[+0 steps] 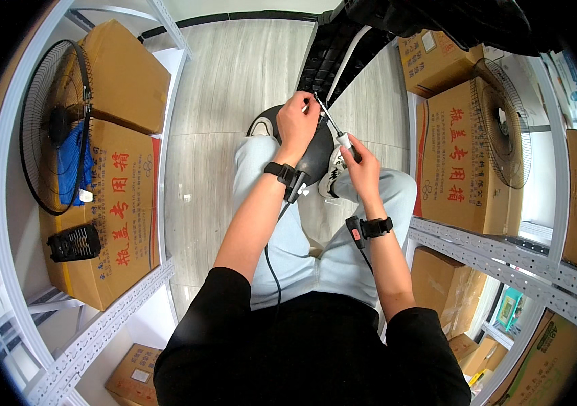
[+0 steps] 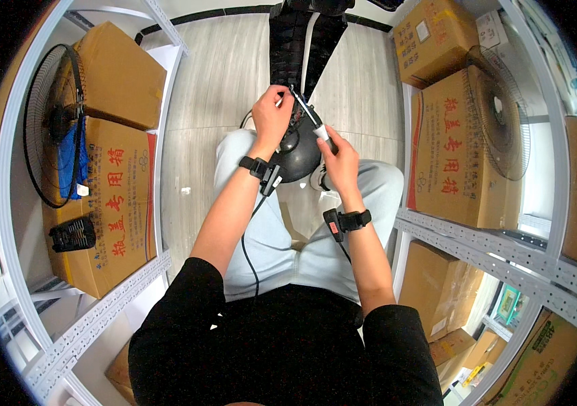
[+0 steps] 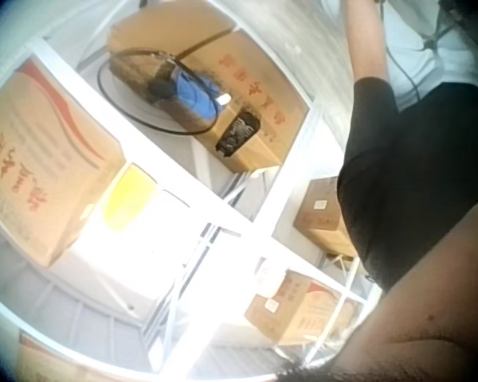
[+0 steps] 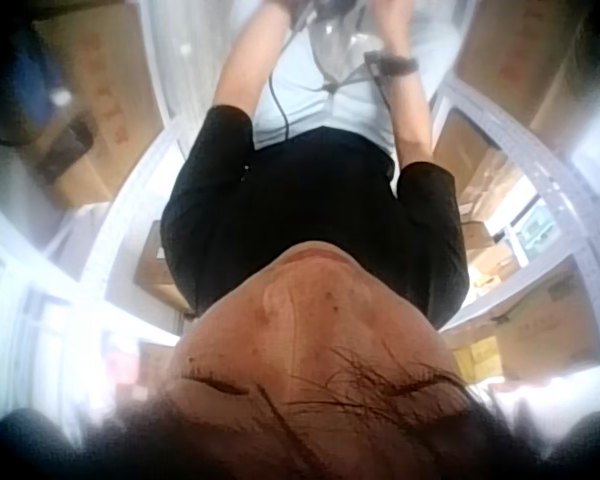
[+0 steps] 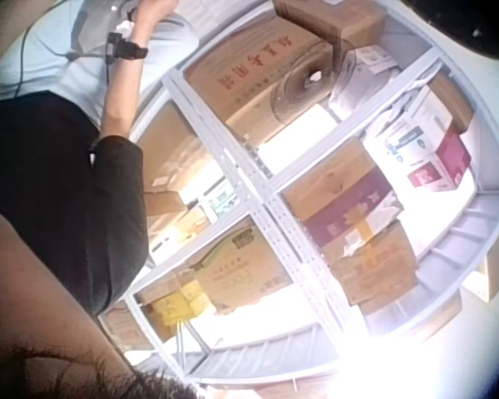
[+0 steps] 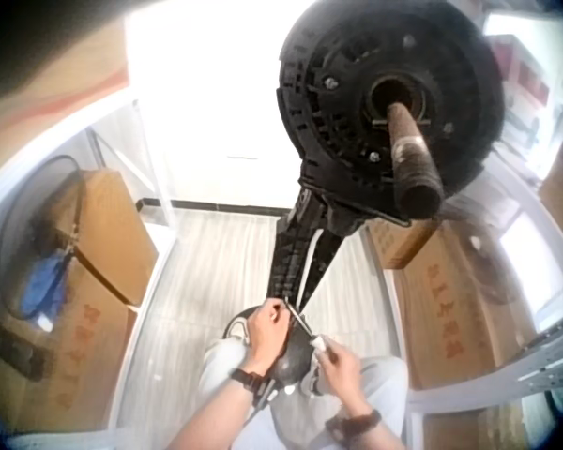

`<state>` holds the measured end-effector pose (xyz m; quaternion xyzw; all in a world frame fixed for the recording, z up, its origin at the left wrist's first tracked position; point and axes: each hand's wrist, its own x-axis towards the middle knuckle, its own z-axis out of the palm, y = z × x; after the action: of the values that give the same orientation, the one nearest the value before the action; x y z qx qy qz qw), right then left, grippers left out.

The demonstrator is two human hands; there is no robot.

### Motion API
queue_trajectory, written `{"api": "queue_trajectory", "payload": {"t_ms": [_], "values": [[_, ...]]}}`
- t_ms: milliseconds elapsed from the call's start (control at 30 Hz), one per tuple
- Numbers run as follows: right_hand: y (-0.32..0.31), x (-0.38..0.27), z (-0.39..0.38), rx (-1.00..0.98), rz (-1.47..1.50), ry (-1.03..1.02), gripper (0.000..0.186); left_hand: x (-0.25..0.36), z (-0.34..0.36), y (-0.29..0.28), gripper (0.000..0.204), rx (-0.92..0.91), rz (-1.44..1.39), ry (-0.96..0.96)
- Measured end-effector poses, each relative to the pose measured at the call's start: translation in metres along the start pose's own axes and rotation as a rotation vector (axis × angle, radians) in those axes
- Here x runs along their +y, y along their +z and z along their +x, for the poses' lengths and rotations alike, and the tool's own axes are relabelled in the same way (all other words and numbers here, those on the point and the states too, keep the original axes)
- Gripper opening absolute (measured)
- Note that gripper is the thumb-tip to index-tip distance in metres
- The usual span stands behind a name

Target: The person sits on the floor and uses a screwdriver to manipulate wires and components inside a black plastic housing. They repeatedly tighten and loosen screws and adjust internal wiring throughout the clip.

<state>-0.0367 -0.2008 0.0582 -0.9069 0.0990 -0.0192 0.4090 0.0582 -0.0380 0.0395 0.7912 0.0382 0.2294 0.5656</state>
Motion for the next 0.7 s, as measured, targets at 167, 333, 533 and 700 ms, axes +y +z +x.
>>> {"api": "queue_trajectory", "payload": {"t_ms": [167,333,533,700], "values": [[0.0,0.008,-0.002,-0.045,0.073,0.016,0.042,0.003,0.0,0.001,0.01,0.021,0.01,0.086],[-0.002,-0.009,-0.008,0.242,-0.245,-0.294,0.039,-0.001,0.0,0.001,0.007,0.015,0.04,0.167],[-0.007,-0.01,-0.007,0.153,-0.173,-0.215,0.039,0.003,-0.002,-0.002,0.009,-0.022,0.207,0.177],[0.001,-0.007,-0.012,0.067,0.008,-0.117,0.04,0.005,-0.007,0.005,0.013,0.036,0.062,0.186]]}}
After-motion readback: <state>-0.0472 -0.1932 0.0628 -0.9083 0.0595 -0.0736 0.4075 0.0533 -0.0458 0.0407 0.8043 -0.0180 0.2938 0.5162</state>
